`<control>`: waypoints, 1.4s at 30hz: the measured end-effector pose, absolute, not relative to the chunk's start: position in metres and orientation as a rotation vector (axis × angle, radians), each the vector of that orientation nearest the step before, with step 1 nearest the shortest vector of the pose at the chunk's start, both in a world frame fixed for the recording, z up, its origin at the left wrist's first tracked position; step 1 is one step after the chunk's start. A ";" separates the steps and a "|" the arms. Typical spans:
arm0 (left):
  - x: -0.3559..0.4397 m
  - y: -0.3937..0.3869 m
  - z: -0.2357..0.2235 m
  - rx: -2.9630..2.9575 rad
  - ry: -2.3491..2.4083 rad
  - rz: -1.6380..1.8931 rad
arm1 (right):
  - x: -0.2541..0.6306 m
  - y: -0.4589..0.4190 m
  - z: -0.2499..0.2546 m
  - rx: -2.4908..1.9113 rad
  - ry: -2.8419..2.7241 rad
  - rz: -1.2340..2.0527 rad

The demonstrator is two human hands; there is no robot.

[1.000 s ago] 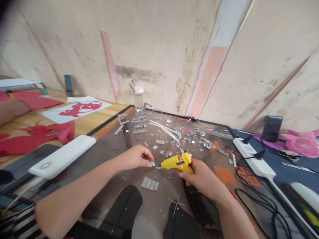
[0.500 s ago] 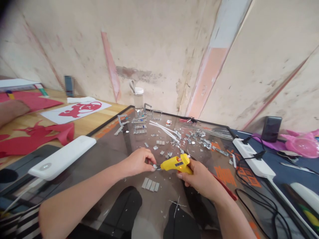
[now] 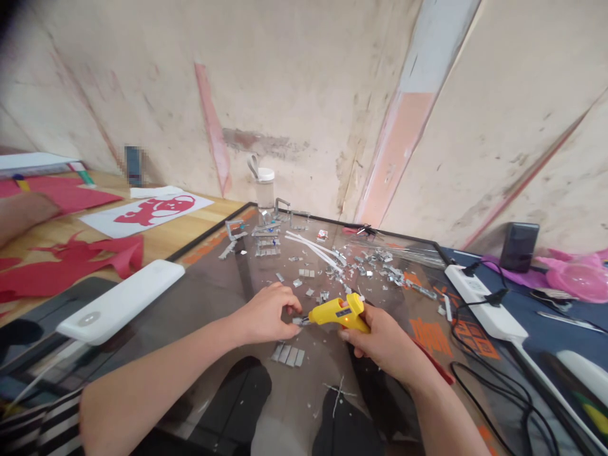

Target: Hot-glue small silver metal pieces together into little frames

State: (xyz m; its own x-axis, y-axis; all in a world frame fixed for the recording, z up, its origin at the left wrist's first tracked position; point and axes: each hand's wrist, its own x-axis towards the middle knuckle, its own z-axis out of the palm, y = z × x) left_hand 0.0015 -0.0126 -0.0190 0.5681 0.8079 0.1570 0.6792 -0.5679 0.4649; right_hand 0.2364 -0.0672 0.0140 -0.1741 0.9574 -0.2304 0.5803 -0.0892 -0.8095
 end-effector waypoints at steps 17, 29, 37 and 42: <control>0.000 -0.005 -0.022 2.448 1.107 0.514 | 0.239 -0.067 0.014 -1.667 -1.799 1.149; 0.001 -0.004 -0.021 2.391 1.104 0.548 | 0.238 -0.068 0.015 -1.672 -1.747 1.169; -0.004 -0.005 -0.016 2.435 1.067 0.484 | 0.239 -0.068 0.014 -1.672 -1.756 1.167; -0.004 -0.004 -0.017 2.449 1.050 0.493 | 0.241 -0.069 0.018 -1.647 -1.724 1.165</control>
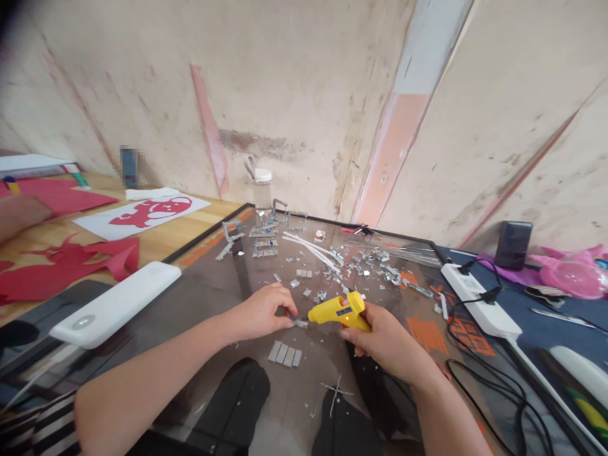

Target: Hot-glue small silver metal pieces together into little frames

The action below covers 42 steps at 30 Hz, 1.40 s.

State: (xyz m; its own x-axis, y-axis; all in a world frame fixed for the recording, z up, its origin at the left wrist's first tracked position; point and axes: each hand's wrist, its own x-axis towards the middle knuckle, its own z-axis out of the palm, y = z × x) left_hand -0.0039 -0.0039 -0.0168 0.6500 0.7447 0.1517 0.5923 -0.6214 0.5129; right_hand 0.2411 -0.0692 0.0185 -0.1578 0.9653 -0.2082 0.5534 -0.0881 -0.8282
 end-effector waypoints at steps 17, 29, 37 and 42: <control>0.002 -0.016 0.002 1.678 0.906 0.738 | 0.229 -0.065 0.017 -1.056 -0.814 1.361; 0.014 -0.030 0.006 1.431 0.730 0.863 | 0.186 -0.076 0.012 -1.006 -0.749 1.546; 0.017 -0.033 0.004 1.398 0.729 0.895 | 0.183 -0.075 0.004 -0.977 -0.740 1.553; 0.018 -0.033 0.005 1.295 0.665 0.889 | 0.184 -0.073 0.004 -0.949 -0.676 1.560</control>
State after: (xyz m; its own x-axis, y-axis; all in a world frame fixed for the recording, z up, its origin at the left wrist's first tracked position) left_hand 0.0177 -0.0327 0.0049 0.5196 0.8521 0.0629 -0.1808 0.0378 0.9828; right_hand 0.1843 -0.0733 0.0039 -0.0431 0.9765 -0.2112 -0.5139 -0.2029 -0.8335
